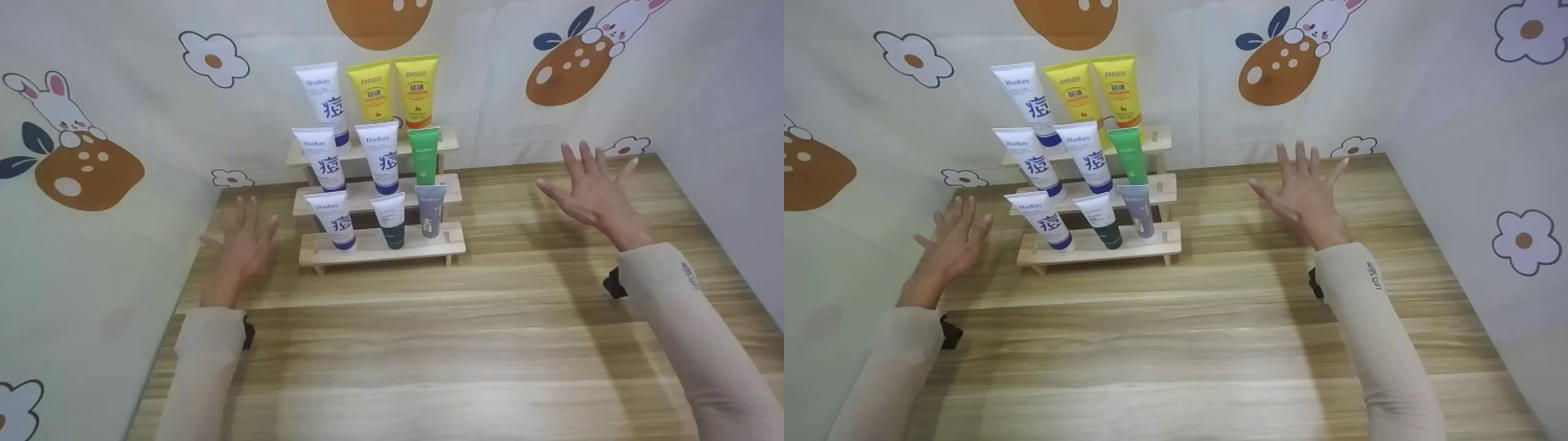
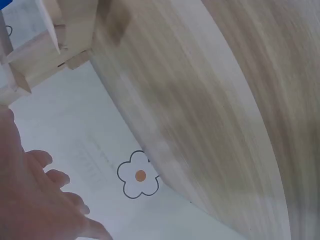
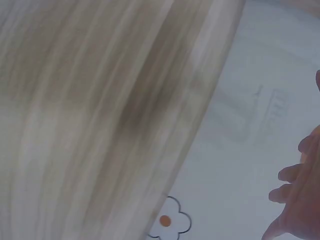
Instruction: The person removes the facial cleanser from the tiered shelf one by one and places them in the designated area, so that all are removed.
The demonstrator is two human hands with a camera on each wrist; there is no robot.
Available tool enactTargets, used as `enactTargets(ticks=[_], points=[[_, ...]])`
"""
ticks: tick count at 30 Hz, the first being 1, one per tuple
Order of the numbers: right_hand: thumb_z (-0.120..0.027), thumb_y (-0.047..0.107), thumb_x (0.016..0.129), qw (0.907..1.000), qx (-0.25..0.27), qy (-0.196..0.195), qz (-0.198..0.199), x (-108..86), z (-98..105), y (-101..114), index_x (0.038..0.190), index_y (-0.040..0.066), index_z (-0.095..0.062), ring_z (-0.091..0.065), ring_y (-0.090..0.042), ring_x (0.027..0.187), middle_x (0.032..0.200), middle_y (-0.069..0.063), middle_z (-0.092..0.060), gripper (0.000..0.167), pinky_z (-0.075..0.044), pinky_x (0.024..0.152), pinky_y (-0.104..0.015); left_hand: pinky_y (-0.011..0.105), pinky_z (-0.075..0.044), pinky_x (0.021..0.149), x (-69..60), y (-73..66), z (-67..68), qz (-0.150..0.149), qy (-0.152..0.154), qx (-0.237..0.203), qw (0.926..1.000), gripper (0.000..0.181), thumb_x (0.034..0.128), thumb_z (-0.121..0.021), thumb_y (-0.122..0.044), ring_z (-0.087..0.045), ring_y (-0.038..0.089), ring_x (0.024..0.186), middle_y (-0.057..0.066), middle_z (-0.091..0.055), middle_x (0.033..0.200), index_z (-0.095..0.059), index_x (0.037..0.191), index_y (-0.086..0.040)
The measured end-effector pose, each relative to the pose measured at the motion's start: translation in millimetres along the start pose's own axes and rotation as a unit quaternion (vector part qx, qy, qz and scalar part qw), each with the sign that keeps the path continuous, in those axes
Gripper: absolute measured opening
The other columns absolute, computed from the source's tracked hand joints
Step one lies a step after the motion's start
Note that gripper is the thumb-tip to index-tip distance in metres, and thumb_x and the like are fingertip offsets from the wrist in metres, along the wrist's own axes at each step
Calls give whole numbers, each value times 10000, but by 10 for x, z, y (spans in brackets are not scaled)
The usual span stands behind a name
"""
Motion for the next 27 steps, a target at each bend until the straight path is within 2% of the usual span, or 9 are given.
enactTargets(ticks=[8,14,17,19,22,27], points=[[-317,760,948,9982,331,-296,400,-21,200,394,1623,155,-5,45,-470,1541,1687,-207,4,959,192,1095,-834,812,275,1046,-61,-43,23,12,254,-874,9958,831,986,-46,-706,214,525,1468,114,155,1675,85,1607,-169],[-328,743,958,9935,964,-209,573,13,290,617,1622,181,14,97,-415,1553,1697,-154,24,935,207,1114,-807,793,228,1099,-101,-119,118,21,143,-1282,9916,780,993,-53,-688,141,513,1497,73,112,1686,41,1612,-222],[-331,725,967,9885,1388,-66,589,42,333,695,1623,192,10,120,-376,1560,1702,-121,34,911,219,1137,-774,743,147,1185,-130,-154,184,31,38,-1562,9877,744,1010,-82,-666,68,468,1529,65,58,1692,-24,1617,-239],[-327,702,981,9827,1754,61,595,58,364,746,1624,208,6,129,-345,1564,1704,-95,39,876,216,1170,-736,679,60,1252,-155,-171,233,12,-43,-1767,9842,728,1023,-131,-652,6,428,1549,67,7,1696,-79,1618,-236],[-317,683,995,9708,2312,246,582,73,423,826,1625,235,-11,88,-333,1572,1707,-74,18,831,125,1235,-694,605,-76,1295,-194,-199,306,-52,-119,-2169,9761,720,1036,-236,-628,-77,398,1557,112,-84,1694,-156,1615,-207],[-305,625,1029,9423,3264,415,621,96,557,992,1625,185,-90,-53,-350,1572,1703,-102,-78,771,-47,1290,-631,606,-193,1277,-263,-218,395,-37,-62,-2796,9601,706,1038,-339,-590,-217,412,1526,165,-223,1663,-224,1604,-184]])
Point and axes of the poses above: each hand's wrist, its own x-axis towards the middle knuckle, its own z-axis out of the back of the hand, y = z × x, the point moved 10 cm from there along x, towards the middle knuckle
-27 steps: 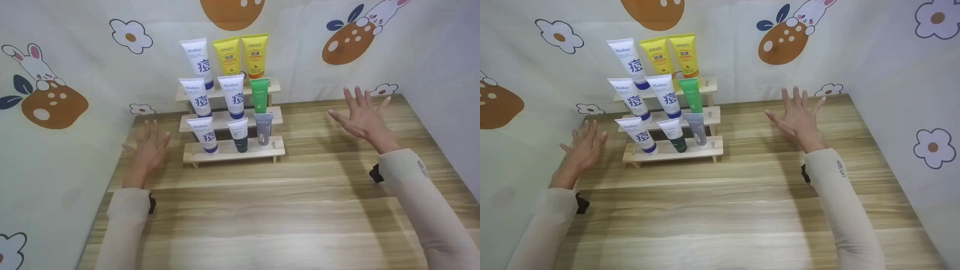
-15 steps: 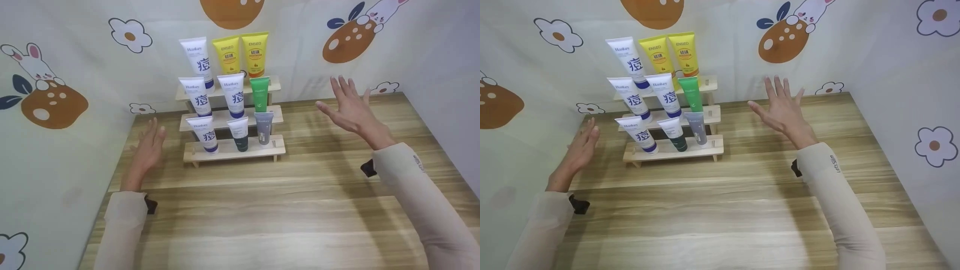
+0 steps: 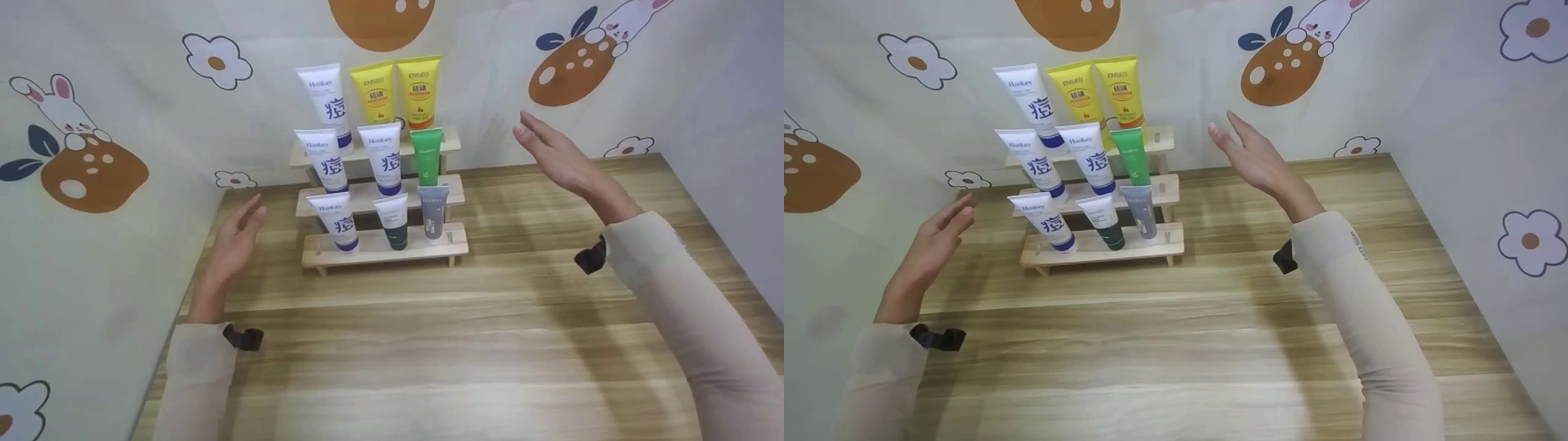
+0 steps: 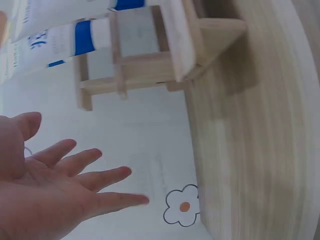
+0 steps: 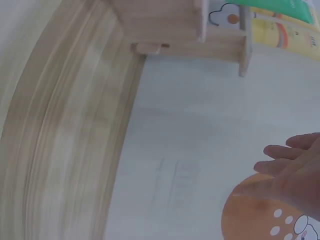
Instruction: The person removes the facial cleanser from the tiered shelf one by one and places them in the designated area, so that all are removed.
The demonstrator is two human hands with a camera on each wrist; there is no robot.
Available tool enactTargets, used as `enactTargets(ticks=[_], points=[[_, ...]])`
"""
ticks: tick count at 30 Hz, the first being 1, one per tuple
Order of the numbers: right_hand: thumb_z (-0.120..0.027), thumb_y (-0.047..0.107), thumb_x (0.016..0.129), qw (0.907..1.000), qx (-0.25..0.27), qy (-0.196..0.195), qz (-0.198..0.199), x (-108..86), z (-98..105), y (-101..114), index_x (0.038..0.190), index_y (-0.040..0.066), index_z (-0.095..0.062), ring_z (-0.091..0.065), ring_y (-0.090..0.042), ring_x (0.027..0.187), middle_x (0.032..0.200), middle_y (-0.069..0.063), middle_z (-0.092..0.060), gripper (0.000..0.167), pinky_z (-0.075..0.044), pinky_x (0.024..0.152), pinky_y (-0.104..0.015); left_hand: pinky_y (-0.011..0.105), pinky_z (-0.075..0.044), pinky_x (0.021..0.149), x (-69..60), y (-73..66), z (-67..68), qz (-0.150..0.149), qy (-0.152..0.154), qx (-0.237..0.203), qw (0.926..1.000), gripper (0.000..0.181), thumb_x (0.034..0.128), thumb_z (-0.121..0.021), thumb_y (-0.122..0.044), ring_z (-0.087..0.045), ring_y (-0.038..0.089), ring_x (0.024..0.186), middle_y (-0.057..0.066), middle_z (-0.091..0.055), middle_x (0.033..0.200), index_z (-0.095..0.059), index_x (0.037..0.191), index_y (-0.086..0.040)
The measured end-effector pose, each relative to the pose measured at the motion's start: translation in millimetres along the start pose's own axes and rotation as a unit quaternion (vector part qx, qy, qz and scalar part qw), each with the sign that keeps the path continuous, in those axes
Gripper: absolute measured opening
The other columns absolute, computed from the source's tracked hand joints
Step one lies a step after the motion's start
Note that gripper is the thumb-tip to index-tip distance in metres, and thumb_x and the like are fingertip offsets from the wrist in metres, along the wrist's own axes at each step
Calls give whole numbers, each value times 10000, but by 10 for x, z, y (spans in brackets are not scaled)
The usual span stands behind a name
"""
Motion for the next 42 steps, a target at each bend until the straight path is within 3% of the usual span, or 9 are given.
enactTargets(ticks=[6,10,13,17,21,26,33,39,42], points=[[-394,567,1033,9954,916,-273,16,85,39,244,1554,87,-337,-253,-302,1533,1625,-126,-341,711,-201,1299,-543,370,-455,1178,-72,-58,7,-16,238,-1182,9927,666,1056,-400,-487,-411,348,1449,168,-356,1610,-251,1594,-125],[-470,554,1013,9929,1061,-541,-30,143,53,380,1474,114,-465,-367,-293,1461,1552,-109,-443,637,-287,1272,-530,226,-571,1003,-113,-62,36,-53,107,-1865,9824,648,1047,-460,-442,-607,157,1269,141,-501,1518,-311,1568,-87],[-526,541,994,9906,1142,-748,-36,198,58,474,1438,149,-518,-429,-269,1399,1502,-92,-497,592,-348,1243,-502,238,-597,965,-136,-24,47,-66,-34,-2381,9712,630,1037,-506,-410,-659,8,1096,-6,-654,1328,-356,1544,-69],[-603,510,967,9876,1310,-868,-40,316,25,584,1416,156,-550,-484,-227,1339,1448,-69,-537,574,-416,1213,-413,257,-604,957,-169,68,11,3,-154,-2794,9600,613,1032,-534,-367,-683,58,1101,-153,-687,1137,-373,1529,-47],[-656,478,944,9838,1590,-820,-107,442,-36,666,1426,149,-539,-493,-212,1343,1455,-51,-533,595,-424,1210,-373,284,-610,956,-181,193,-73,203,-391,-2924,9553,587,1021,-568,-326,-703,99,1084,-94,-720,1137,-416,1496,-16],[-668,453,942,9812,1765,-774,-121,556,-111,764,1441,150,-519,-498,-189,1355,1464,-38,-530,603,-431,1203,-345,292,-615,950,-176,363,-227,449,-592,-2778,9578,500,1025,-580,-249,-717,76,1025,8,-730,1202,-476,1448,-3],[-680,406,945,9775,1924,-839,-232,686,-165,880,1427,159,-534,-530,-167,1325,1434,-37,-554,561,-460,1171,-328,282,-644,866,-173,607,-436,823,-742,-2584,9597,434,1020,-581,-174,-711,41,926,-70,-744,1066,-527,1417,-6],[-685,373,946,9747,2036,-852,-343,772,-228,934,1403,176,-556,-542,-149,1302,1412,-19,-567,513,-471,1152,-327,361,-574,1043,-165,767,-687,1386,-310,-2415,9600,506,1044,-531,-220,-614,253,1241,189,-563,1441,-424,1507,-48],[-689,356,947,9738,2059,-876,-396,815,-274,960,1399,183,-560,-541,-143,1292,1403,-9,-576,501,-475,1140,-313,431,-491,1148,-146,790,-792,1420,-36,-2427,9597,536,1057,-504,-250,-485,324,1395,203,-426,1558,-366,1540,-63]])
Point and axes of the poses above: each hand's wrist, its own x-axis towards the middle knuckle, its own z-axis out of the back of the hand, y = z × x, the point moved 10 cm from there along x, towards the middle knuckle
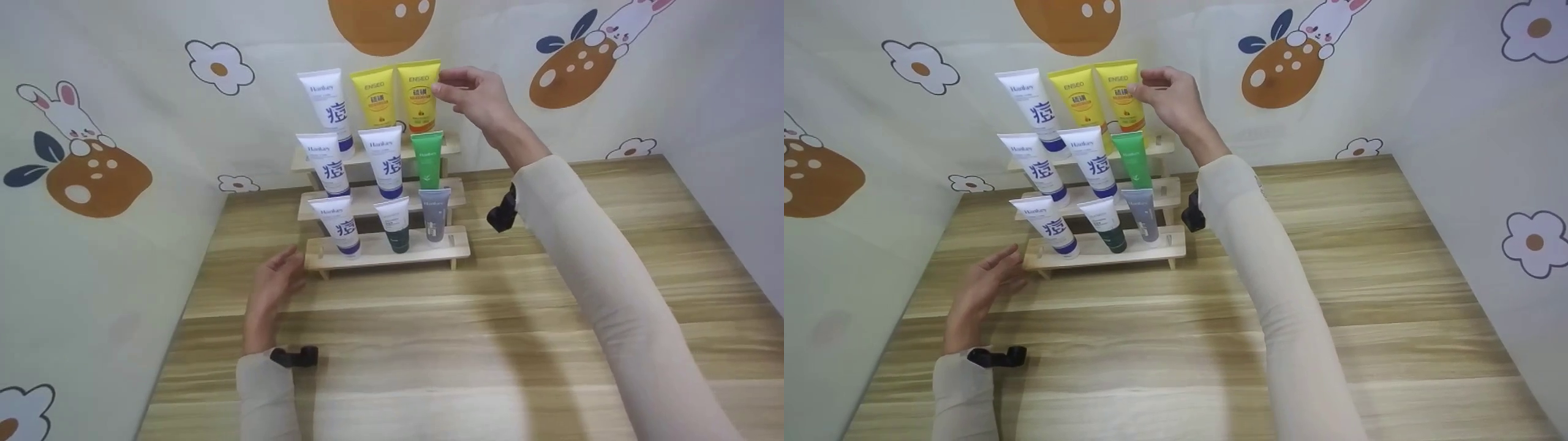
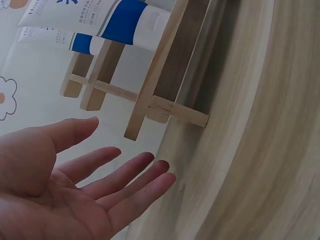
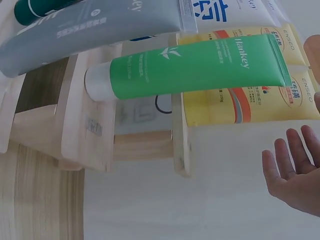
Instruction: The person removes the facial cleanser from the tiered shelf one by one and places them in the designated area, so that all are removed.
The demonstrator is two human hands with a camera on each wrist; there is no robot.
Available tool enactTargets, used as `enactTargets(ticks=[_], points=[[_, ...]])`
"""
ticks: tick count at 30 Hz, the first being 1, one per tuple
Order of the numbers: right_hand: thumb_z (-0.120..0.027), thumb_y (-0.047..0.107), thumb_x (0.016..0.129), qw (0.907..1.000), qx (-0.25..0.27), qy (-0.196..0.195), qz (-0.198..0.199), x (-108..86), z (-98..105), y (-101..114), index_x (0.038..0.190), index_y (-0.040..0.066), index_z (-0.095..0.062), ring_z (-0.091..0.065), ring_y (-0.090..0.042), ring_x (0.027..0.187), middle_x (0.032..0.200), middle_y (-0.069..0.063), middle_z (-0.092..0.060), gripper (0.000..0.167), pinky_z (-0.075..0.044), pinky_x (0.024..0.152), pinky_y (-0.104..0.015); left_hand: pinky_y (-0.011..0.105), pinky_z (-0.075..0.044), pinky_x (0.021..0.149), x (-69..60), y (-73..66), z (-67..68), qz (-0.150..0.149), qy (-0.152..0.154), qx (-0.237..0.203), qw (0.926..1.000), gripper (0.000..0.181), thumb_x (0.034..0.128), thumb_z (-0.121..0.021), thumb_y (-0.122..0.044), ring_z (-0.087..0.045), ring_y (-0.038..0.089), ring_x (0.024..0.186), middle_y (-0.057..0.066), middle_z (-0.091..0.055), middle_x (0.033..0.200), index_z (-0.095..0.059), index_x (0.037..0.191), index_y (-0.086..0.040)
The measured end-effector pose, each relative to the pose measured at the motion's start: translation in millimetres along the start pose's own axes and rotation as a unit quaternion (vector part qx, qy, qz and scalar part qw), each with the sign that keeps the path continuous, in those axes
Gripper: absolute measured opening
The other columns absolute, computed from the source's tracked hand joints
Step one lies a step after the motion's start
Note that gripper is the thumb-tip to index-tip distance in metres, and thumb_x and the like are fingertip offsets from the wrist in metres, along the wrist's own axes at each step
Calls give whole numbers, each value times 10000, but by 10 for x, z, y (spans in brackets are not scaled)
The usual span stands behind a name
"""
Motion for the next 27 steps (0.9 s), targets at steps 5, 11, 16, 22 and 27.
enactTargets(ticks=[5,11,16,22,27], points=[[-698,354,941,10000,-58,-21,-69,47,-108,-6,1403,202,-559,-542,-134,1270,1382,10,-591,506,-478,1116,-286,447,-496,1137,49,44,-56,9,112,-261,9996,532,1055,-512,-218,-460,367,1409,216,-397,1571,-361,1538,-54],[-715,363,923,9996,-195,-95,-181,70,-153,-70,1386,222,-576,-547,-121,1252,1358,26,-600,503,-432,1179,-318,403,-556,1066,82,106,-127,109,193,-351,9991,524,1038,-539,-177,-514,387,1359,247,-463,1513,-388,1526,-64],[-715,356,922,9994,-220,-163,-197,85,-152,-100,1371,224,-590,-539,-118,1261,1351,30,-604,485,-387,1228,-340,406,-567,1051,99,118,-183,59,345,-456,9983,542,1041,-517,-136,-508,397,1358,282,-451,1506,-337,1540,-22],[-684,292,954,9995,-190,-240,-67,101,-153,-97,1349,168,-571,-543,-143,1246,1338,-13,-595,429,-449,1163,-276,372,-611,979,131,141,-192,68,333,-475,9983,510,1046,-498,-122,-627,338,1233,285,-504,1460,-369,1534,-48],[-643,243,983,9993,-81,-351,118,96,-125,-66,1323,139,-532,-562,-158,1246,1354,-42,-587,373,-493,1124,-265,351,-617,963,153,185,-183,170,324,-446,9983,516,1045,-499,-129,-649,317,1203,255,-530,1445,-368,1542,-89]])
Point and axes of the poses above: each hand's wrist, its own x-axis towards the middle knuckle, its own z-axis out of the back of the hand, y = z × x, the point moved 10 cm from there along x, towards the middle knuckle
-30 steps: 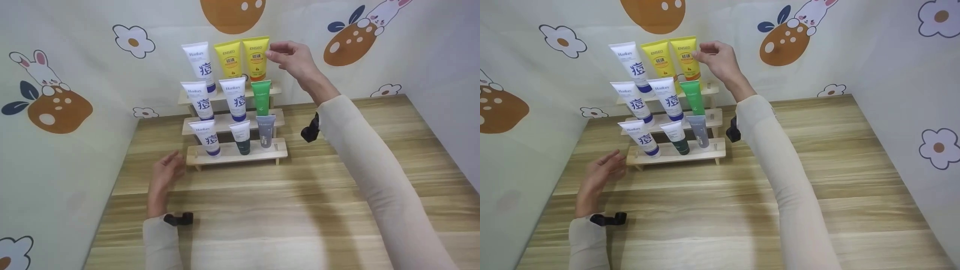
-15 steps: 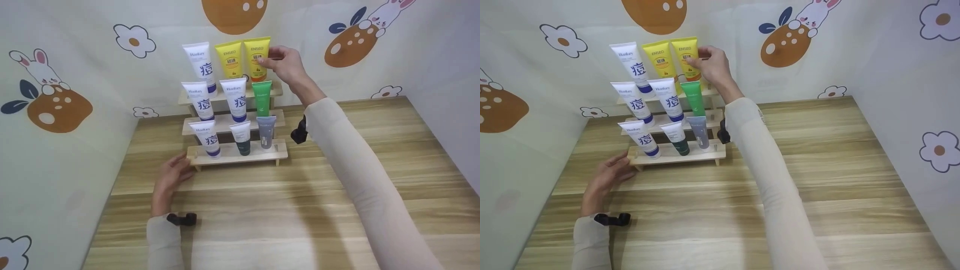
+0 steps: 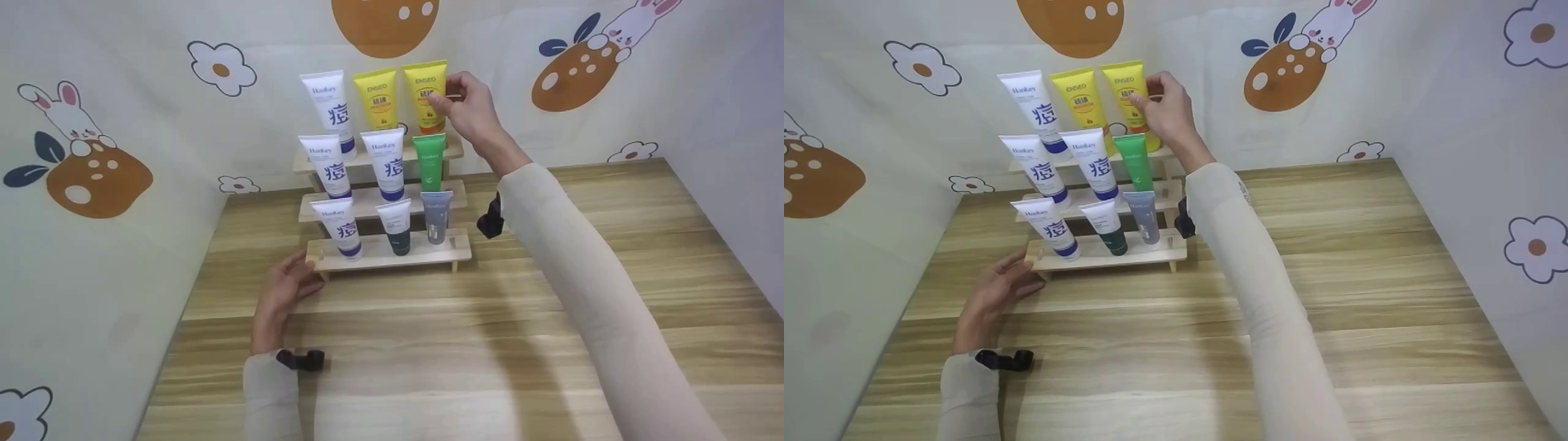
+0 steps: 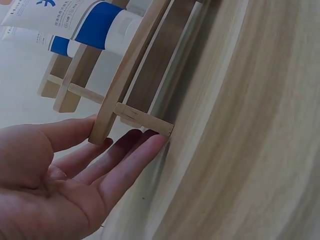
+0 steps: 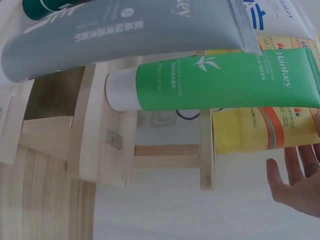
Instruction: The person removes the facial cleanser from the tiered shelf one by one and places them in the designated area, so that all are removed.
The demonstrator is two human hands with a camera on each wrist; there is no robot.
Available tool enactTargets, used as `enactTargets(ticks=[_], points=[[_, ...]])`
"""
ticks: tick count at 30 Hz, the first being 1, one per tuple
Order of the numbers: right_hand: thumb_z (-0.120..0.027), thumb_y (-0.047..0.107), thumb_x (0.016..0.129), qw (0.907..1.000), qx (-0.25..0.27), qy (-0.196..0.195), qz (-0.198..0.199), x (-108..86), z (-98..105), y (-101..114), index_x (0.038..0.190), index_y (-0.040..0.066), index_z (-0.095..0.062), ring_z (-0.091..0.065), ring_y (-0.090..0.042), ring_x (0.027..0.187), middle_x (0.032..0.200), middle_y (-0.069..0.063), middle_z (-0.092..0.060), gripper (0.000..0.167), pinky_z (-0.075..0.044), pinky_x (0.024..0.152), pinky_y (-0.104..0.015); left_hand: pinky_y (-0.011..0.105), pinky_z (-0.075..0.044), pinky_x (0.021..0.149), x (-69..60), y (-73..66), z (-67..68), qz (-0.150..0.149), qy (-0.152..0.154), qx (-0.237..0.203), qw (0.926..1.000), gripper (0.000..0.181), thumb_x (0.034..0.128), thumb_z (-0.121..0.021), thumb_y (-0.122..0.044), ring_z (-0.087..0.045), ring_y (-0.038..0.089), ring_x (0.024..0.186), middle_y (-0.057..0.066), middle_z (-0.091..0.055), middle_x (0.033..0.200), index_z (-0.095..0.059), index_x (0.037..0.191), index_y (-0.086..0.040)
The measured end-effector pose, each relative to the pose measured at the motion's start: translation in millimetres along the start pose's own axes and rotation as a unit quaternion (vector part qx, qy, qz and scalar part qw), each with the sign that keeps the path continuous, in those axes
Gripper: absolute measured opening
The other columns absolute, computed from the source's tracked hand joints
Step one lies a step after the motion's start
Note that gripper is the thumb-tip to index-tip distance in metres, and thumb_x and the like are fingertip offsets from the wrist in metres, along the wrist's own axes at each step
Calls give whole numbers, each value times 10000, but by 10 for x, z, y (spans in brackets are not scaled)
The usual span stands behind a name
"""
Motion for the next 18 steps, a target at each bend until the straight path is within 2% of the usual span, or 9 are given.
enactTargets(ticks=[8,18], points=[[-614,227,1001,9995,285,-65,144,-5,253,-13,1331,139,-527,-570,-169,1220,1319,-39,-601,352,-525,1076,-299,349,-593,1011,10,1,-14,49,105,-28,9999,544,1049,-489,-131,-599,346,1270,227,-487,1497,-318,1564,-102],[-658,286,970,9987,413,-302,44,-29,625,-225,1316,140,-550,-599,-165,1167,1250,-7,-624,391,-526,1086,-297,364,-575,1041,6,-48,-62,-171,171,-4,9997,565,1058,-452,-104,-546,379,1326,220,-378,1582,-254,1587,-99]])
Point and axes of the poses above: each hand's wrist, its own x-axis towards the middle knuckle, its own z-axis out of the back of the hand, y = z × x, the point moved 10 cm from there along x, towards the middle knuckle
